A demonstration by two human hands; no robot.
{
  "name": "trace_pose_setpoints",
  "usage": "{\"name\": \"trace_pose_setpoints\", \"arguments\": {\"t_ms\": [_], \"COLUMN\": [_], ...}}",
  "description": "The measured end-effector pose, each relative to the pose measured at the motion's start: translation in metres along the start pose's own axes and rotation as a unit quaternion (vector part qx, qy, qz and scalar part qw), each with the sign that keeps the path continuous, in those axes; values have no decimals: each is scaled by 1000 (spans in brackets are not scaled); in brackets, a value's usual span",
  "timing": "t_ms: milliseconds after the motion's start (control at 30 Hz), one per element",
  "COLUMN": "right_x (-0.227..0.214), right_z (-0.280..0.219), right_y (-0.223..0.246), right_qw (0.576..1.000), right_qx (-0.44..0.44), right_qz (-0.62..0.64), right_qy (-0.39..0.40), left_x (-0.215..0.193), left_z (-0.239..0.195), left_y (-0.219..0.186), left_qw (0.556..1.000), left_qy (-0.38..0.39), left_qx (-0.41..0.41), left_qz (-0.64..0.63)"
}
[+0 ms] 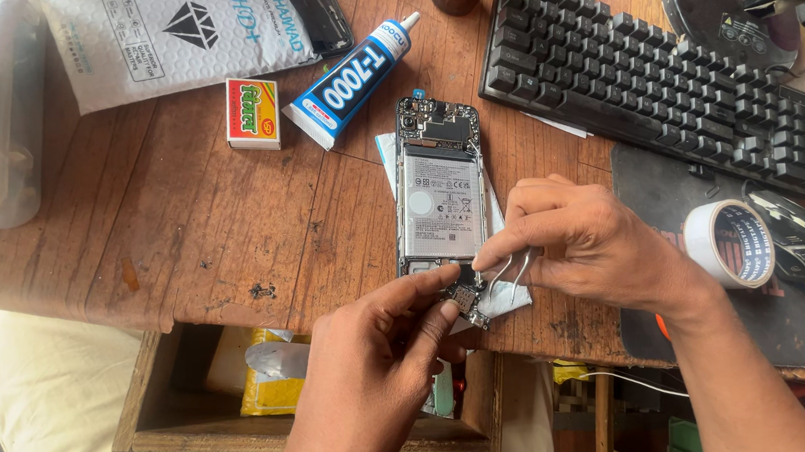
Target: The person uses tweezers to remove a small circuit board from the bottom of a disassembled smartphone, then places it back into position. The person handles the circuit board and tweezers throughout the clip.
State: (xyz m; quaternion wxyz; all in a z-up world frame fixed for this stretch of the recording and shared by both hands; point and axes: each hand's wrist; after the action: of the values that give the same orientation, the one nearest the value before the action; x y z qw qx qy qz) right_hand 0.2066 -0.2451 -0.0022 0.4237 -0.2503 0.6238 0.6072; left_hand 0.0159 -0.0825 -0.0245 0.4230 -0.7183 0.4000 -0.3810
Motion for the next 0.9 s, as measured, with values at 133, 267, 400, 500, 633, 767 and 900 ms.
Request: {"name": "trace_pose_setpoints", "arguments": {"t_ms": [133, 267, 400, 500, 633, 767, 900], "right_x": [8, 9, 11, 14, 17, 20, 24], "right_z": [2, -4, -7, -7, -10, -10, -11], "right_y": [-2, 0, 2, 3, 1, -1, -3], "right_qw": [999, 996, 993, 992, 991, 989, 988], "right_qx": [-31, -42, -47, -53, -51, -60, -45], "right_qz": [21, 6, -13, -23, -23, -14, 18], "right_qy": [-38, -76, -103, -116, -125, -136, -147], "left_x": [0, 0, -1, 0, 0, 0, 0], "left_z": [0, 1, 3, 4, 6, 8, 7], "left_y": [-1, -2, -6, -9, -8, -3, 8], "left_qw": [1000, 999, 996, 995, 994, 994, 996], "left_qy": [1, 0, -2, -7, -12, -23, 15], "left_qx": [7, -30, -47, -57, -75, -83, -29], "left_qz": [-8, -26, -76, -82, -77, -69, -85]}}
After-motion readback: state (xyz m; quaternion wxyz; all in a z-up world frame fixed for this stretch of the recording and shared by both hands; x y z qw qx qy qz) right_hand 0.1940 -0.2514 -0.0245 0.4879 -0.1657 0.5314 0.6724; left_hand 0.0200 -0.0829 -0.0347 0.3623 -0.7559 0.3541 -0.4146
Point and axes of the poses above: each hand's wrist, its own z-axis towards the middle knuckle, its own x-axis out of the palm, y = z × x, and after that the axes turned 6 degrees about -z, right-handed
